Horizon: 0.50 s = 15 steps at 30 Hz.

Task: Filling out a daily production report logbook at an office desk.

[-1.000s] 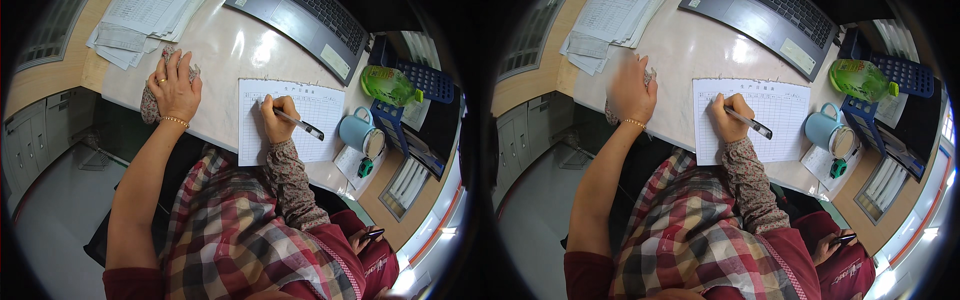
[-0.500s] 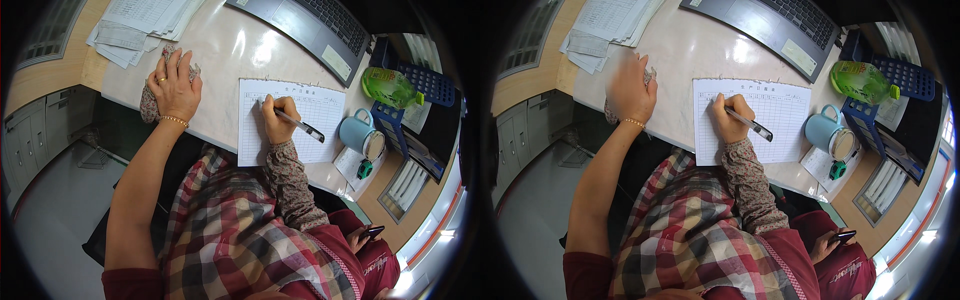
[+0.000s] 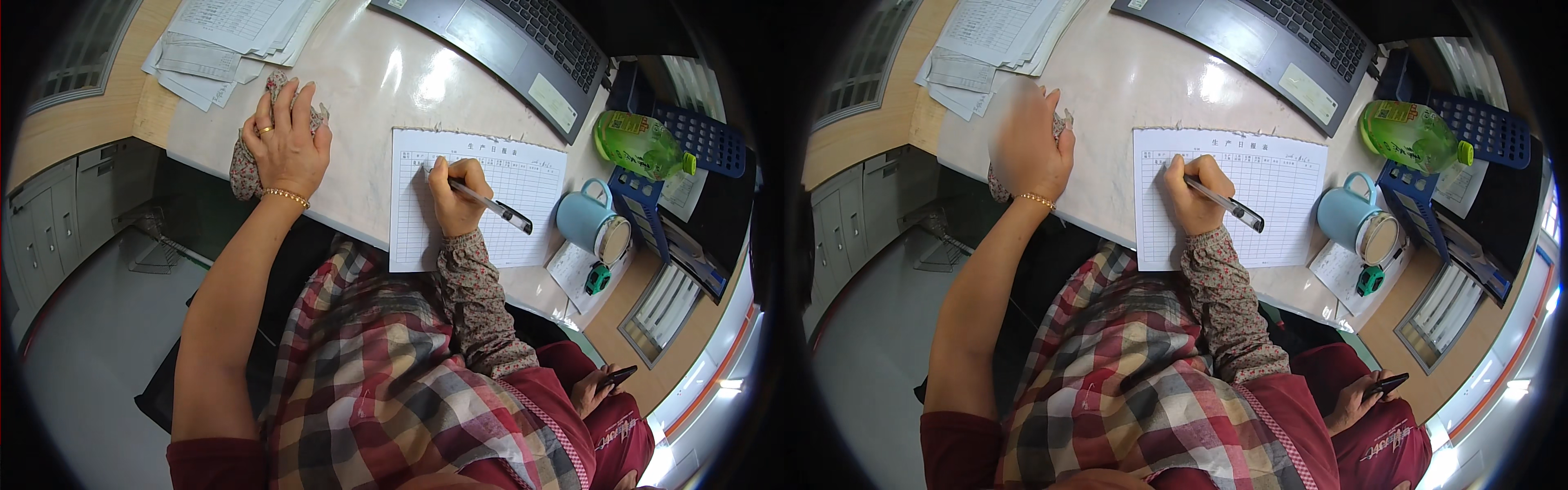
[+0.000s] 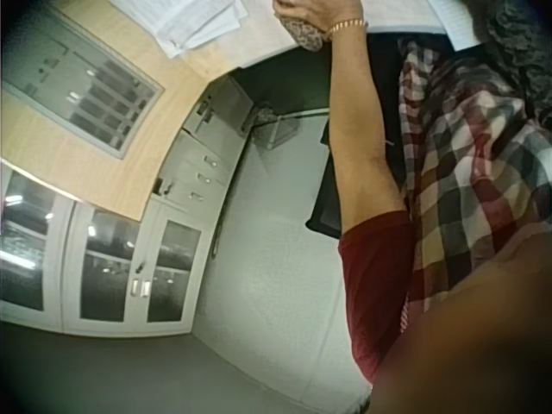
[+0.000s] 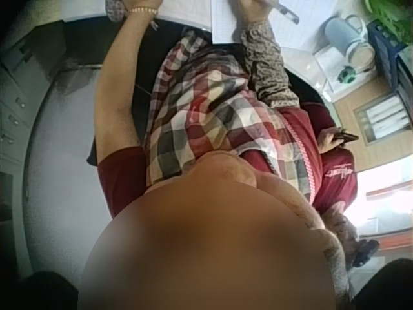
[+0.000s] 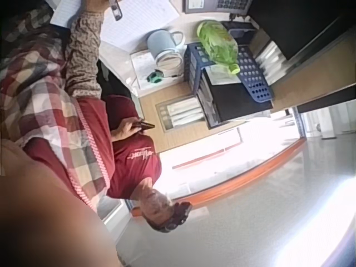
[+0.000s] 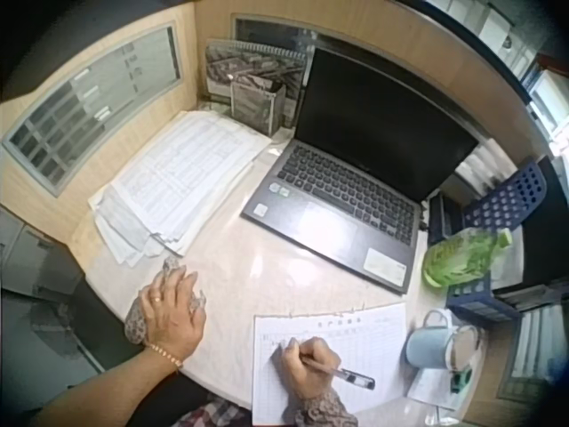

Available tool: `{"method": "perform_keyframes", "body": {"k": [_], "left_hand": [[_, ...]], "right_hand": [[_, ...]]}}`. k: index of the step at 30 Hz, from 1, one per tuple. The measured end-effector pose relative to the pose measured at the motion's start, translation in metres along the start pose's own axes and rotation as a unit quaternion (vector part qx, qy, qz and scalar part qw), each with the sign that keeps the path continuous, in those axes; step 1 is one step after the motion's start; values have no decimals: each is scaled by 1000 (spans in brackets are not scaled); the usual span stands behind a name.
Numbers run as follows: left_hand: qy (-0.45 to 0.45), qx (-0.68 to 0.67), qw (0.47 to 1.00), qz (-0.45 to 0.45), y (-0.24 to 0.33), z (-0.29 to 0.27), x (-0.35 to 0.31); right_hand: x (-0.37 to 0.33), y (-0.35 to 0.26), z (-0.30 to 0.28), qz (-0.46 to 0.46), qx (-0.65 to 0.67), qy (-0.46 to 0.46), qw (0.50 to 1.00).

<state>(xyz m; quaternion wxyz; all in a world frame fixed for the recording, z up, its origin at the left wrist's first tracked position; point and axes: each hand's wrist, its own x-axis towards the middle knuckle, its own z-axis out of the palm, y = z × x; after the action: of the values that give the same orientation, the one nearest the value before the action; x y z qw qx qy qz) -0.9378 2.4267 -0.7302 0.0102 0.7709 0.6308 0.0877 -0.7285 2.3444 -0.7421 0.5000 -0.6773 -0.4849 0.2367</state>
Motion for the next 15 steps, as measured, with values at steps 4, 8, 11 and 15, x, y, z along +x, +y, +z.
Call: {"method": "perform_keyframes", "body": {"k": [4,8,11,15], "left_hand": [[3,2,1000,1,-4,2,-1],[1,-2,1000,0,-9,3,-5],[3,-1,1000,0,-12,4,-5],[6,-2,1000,2,-14,5,-6]], "right_hand": [[-3,1,4,8,5,4,1000],[-6,1,9,3,-5,7,1000],[-7,-1,10,-13,-6,4,1000],[-10,0,12,-18,-7,6,1000]]}}
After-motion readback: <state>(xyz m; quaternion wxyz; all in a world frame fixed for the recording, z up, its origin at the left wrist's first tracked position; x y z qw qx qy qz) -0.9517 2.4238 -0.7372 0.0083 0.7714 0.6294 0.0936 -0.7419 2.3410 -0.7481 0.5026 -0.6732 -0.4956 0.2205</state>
